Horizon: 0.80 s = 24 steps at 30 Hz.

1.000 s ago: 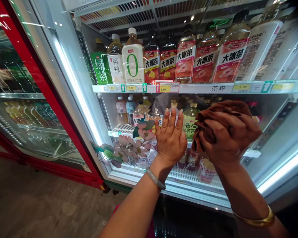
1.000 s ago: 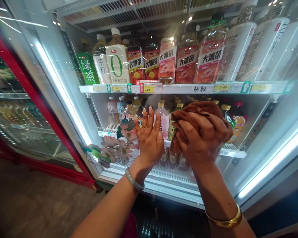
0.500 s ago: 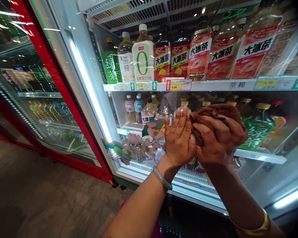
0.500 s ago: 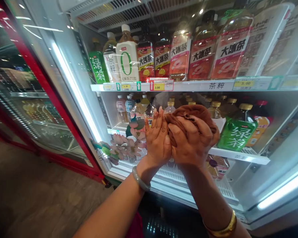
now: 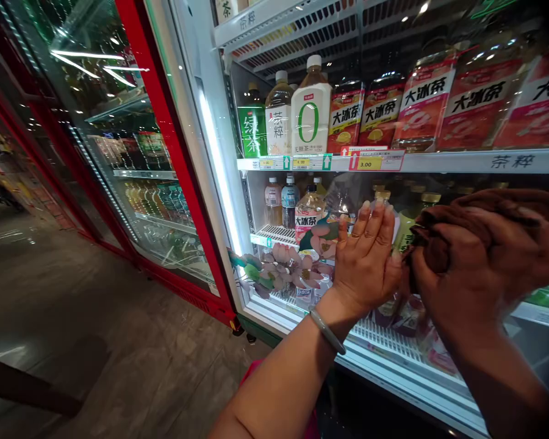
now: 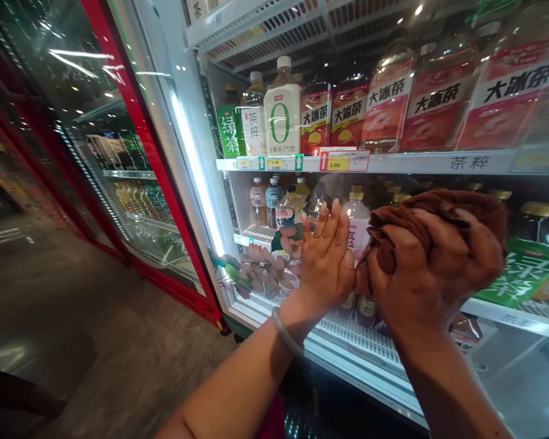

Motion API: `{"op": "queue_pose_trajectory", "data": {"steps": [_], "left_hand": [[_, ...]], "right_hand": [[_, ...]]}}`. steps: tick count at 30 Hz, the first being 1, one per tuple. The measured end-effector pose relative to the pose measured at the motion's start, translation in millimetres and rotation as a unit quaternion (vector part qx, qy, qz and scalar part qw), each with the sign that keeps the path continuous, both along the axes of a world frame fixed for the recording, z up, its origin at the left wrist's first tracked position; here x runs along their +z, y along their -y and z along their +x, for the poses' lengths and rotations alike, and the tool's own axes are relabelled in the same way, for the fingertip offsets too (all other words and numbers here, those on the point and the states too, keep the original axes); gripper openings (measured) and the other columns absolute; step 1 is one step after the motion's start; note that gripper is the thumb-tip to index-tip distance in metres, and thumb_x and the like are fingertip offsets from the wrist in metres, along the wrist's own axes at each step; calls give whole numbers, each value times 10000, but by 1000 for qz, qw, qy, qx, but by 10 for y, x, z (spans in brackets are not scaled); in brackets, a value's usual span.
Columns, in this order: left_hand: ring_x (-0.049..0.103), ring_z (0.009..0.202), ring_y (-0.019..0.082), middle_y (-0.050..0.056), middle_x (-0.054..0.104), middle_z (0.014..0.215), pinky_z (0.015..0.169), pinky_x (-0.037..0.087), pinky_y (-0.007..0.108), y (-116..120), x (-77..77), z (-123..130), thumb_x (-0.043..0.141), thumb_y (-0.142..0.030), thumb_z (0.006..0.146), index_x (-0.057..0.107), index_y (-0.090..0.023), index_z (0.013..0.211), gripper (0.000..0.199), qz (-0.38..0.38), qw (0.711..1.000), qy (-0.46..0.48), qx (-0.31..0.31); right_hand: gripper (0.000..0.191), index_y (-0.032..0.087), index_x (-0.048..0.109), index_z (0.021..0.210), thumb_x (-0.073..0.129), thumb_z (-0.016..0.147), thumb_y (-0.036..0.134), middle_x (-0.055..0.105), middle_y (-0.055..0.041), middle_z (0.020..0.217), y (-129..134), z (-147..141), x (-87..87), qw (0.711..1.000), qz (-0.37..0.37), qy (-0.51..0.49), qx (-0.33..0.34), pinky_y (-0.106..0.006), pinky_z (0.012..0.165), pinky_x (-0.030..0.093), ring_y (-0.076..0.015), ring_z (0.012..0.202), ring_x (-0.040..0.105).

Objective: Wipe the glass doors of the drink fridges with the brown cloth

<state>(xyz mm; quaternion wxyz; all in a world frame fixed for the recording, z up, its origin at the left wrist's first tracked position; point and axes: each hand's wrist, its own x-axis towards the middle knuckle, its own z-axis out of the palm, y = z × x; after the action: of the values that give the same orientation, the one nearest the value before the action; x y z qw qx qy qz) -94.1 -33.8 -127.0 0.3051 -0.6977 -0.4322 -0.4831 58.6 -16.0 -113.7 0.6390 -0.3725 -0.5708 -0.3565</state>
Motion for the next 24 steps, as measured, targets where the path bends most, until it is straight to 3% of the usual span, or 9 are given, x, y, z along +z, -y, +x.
{"op": "queue_pose_trajectory", "data": {"steps": [3,8,14,16,19,24], "left_hand": [[123,1640,217,142,328,1708,1343,123,522,-5,-42,-158,295,-286,1027,239,-81,1644,652,-2,1000,4,2],[172,1631,214,133,310,1717,1333,210,480,7,-106,-367,318,-259,1019,228,-95,1650,658,-6,1000,6,-27],[178,1629,213,124,303,1717,1315,282,445,53,-38,-436,404,-237,984,279,-77,1635,682,-11,1000,27,-11],[185,1627,218,125,323,1709,1313,290,453,61,-18,-428,404,-229,981,300,-73,1626,672,-13,1000,23,-9],[187,1627,230,137,321,1707,1316,291,477,76,-17,-421,382,-219,992,327,-64,1614,643,-19,998,43,-28],[191,1626,237,124,245,1732,1321,284,491,141,-76,-485,365,-252,1026,245,-103,1652,654,-67,993,76,-54]], "right_hand": [[313,294,743,1104,779,806,383,721,-66,1265,15,-239,-147,993,6,115,12,-569,1154,405,-336,1356,537],[281,326,734,1130,739,859,398,761,-1,1222,46,-303,-302,984,44,172,8,-537,1175,398,-283,1215,650],[292,331,746,1108,767,822,386,751,-49,1208,22,-166,-109,991,29,127,-6,-595,1063,506,-373,1282,619],[264,312,747,1084,749,822,342,737,-64,1226,9,-270,-7,991,30,128,-4,-619,1091,476,-390,1326,584],[290,290,720,1136,687,850,257,715,-60,1267,1,-506,86,987,28,157,5,-603,1170,406,-346,1391,523],[382,271,649,1320,584,944,250,652,-75,1401,22,-572,27,966,-19,258,29,-567,1282,268,-292,1467,442]]}}
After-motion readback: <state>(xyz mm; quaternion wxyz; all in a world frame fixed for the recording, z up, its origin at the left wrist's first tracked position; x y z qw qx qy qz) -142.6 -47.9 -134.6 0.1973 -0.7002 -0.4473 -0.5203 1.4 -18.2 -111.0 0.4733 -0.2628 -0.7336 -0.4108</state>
